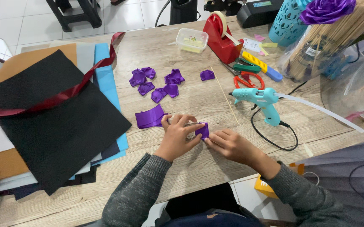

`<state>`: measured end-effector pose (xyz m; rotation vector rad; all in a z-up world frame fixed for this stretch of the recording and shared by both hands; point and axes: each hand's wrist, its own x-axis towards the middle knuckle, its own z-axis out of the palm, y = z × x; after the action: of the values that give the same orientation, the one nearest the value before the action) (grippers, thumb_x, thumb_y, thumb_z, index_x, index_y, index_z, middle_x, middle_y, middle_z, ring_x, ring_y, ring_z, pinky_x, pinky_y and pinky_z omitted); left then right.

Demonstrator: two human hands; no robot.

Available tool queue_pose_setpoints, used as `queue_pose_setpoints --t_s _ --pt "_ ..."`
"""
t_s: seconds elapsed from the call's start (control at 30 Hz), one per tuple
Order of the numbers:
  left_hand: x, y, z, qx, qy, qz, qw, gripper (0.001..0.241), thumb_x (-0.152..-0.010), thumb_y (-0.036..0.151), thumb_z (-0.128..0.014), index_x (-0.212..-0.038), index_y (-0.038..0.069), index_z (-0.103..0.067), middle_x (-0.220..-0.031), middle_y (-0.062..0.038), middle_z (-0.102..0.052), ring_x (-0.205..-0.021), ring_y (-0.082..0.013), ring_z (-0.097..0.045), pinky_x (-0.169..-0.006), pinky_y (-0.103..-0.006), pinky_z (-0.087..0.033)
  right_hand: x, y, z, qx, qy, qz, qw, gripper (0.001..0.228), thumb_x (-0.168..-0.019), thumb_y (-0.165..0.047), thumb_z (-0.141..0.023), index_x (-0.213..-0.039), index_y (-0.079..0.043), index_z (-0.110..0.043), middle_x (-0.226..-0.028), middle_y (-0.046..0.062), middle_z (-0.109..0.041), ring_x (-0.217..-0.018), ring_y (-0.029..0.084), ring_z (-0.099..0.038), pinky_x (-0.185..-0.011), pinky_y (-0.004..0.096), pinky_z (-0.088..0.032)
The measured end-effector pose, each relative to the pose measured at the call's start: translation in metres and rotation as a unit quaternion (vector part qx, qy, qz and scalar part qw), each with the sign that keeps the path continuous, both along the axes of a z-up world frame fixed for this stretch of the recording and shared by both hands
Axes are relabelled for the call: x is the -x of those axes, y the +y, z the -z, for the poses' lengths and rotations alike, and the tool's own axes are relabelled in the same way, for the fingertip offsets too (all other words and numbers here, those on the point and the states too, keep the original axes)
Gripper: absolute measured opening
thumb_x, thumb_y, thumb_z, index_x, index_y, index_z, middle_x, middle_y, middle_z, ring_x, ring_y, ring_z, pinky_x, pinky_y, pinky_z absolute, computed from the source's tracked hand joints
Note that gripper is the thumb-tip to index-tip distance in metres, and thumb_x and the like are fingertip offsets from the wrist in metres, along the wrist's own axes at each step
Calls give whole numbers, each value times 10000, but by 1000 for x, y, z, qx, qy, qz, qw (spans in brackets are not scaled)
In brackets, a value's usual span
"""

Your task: The person folds purple paper strips into petal shapes and secures them with a hot glue gun. They repeatedly apply glue to the folded paper and press the edges together to form individual petals, which are placed on the table.

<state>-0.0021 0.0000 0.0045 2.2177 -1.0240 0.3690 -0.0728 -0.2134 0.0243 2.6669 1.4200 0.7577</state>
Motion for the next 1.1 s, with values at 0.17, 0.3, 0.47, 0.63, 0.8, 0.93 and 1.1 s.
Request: queue_pose_setpoints --t_s 0.17,0.3,0.47,0.63,0.8,0.93,1.1 --pt "0 -1 5 -1 5 0 1000 255 -795 423 -677 -1008 288 -715 -1051 33 -590 -1001 -185 -523 -966 -540 -189 -4 -1 25 -101 44 34 993 108 -915 -150 -634 -990 -74 -651 -903 73 -572 -818 247 -629 -710 353 -509" --pt "-1 -1 5 -4 6 -3 1000 271 -780 450 -698 -1000 292 -712 -1050 37 -584 -1004 -184 -519 -965 -542 -187 -7 7 25 -279 175 102 939 93 -839 -174 -727 -889 -109 -685 -873 46 -620 -798 251 -650 -692 349 -529" --pt "0 -1 3 -2 8 -1 1000 265 -783 436 -700 -1000 284 -711 -1056 33 -588 -1008 -187 -521 -962 -541 -191 -12 9 29 -338 225 169 898 86 -813 -170 -741 -883 -157 -692 -854 2 -611 -727 189 -641 -639 315 -535" --pt "0 0 1 5 6 5 1000 248 -772 392 -688 -992 281 -714 -1068 33 -590 -1002 -186 -526 -961 -539 -191 -15 10 28 -334 245 189 890 98 -813 -158 -729 -899 -156 -684 -858 14 -579 -740 204 -636 -659 323 -535" --pt "-1 -1 4 3 16 2 1000 263 -758 387 -689 -996 280 -717 -1060 38 -585 -1003 -183 -522 -960 -536 -185 -19 8 32 -358 309 219 853 281 -806 -207 -749 -1043 -141 -613 -880 65 -561 -756 236 -605 -685 370 -521" --pt "2 0 -1 6 23 5 1000 296 -770 431 -695 -1026 282 -706 -1068 26 -584 -1009 -193 -526 -962 -538 -189 -25 3 18 -367 379 251 811 472 -785 -232 -780 -1168 -119 -528 -957 87 -537 -855 282 -594 -742 423 -502" --pt "0 0 2 -10 29 10 999 410 -770 480 -683 -1143 316 -644 -1068 31 -560 -1022 -187 -514 -972 -546 -167 -51 -13 21 -297 495 276 769 473 -694 -270 -852 -1093 -111 -652 -954 90 -574 -784 205 -620 -746 367 -513"
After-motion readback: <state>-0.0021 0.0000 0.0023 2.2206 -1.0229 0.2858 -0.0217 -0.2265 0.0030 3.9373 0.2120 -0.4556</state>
